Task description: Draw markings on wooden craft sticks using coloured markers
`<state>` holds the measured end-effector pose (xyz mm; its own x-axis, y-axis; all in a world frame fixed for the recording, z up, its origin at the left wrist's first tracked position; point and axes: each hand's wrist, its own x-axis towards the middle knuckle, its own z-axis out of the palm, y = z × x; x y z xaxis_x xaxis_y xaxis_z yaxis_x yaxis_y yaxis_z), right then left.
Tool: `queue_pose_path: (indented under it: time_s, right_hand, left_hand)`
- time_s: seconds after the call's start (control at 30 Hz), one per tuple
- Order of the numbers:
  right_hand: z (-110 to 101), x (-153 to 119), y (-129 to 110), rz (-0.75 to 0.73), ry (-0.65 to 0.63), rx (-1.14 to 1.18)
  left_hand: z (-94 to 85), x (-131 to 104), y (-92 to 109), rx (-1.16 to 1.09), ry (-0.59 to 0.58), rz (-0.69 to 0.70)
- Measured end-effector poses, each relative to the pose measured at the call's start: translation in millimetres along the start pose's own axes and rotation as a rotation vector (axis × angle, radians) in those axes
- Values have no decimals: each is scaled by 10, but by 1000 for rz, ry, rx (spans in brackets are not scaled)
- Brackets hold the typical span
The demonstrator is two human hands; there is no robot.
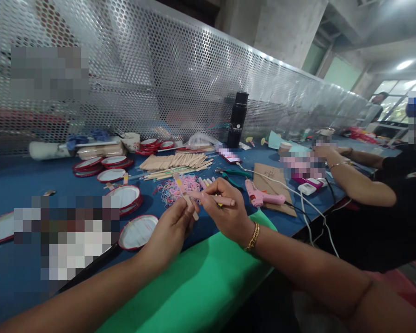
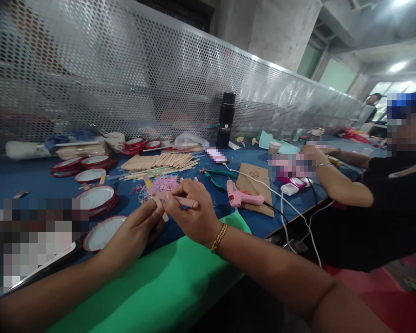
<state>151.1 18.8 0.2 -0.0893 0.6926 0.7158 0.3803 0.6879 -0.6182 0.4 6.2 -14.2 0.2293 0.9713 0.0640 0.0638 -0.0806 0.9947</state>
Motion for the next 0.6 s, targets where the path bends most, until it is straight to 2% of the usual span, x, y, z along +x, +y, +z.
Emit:
queue_pose_path:
  time_s: [0.13, 0.3, 0.5, 0.6]
  right_hand:
    - [4, 2, -3, -8, -29, 2]
    - [-4, 9, 14, -14, 33, -23]
    - [4, 4, -1, -12, -25, 17]
    - [3, 10, 9, -13, -5, -1]
  left_hand:
    - [10, 2, 0, -30, -8, -8]
    - [-1, 5, -1, 24, -14, 12]
    - [0, 4, -10, -18, -13, -1]
    - [2, 10, -5, 21, -14, 6]
